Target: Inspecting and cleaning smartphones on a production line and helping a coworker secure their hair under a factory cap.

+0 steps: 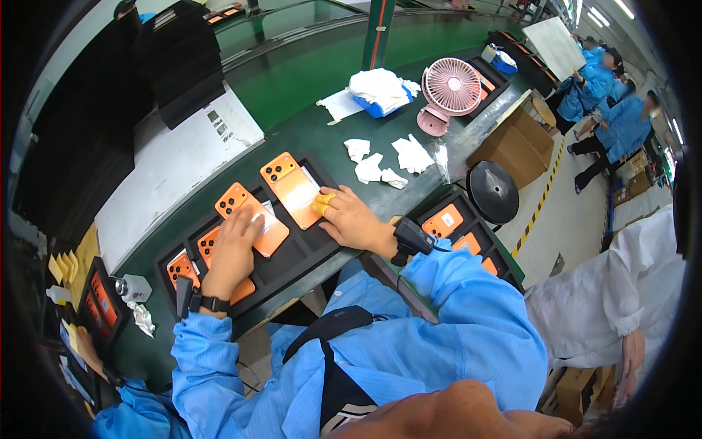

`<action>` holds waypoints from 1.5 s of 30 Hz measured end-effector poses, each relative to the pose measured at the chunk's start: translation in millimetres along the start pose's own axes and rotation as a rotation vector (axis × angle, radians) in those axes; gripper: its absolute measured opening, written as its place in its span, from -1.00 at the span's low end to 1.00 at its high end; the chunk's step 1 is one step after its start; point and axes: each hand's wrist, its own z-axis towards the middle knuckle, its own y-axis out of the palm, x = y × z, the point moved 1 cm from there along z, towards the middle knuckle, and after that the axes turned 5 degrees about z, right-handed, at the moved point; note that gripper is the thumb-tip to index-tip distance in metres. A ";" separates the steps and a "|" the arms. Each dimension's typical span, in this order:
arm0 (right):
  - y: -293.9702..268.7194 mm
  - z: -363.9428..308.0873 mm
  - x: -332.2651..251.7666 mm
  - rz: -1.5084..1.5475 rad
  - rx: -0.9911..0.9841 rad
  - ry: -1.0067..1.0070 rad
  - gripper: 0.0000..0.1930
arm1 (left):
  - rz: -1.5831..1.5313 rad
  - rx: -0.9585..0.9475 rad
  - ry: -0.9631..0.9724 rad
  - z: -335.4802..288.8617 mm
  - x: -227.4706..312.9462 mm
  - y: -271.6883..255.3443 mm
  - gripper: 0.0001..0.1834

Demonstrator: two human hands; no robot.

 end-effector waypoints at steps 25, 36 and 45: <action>-18.1 -25.9 32.0 0.043 0.145 0.435 -0.50 | -0.002 0.180 -0.795 -150.7 12.5 9.5 -0.33; 19.1 13.6 -30.9 -0.155 0.201 0.232 -0.78 | 0.081 0.176 -0.919 -126.5 8.6 11.3 -0.21; 121.8 72.6 -140.1 0.073 -0.172 0.161 -0.41 | 0.041 0.172 -0.942 -119.1 5.2 5.5 -0.11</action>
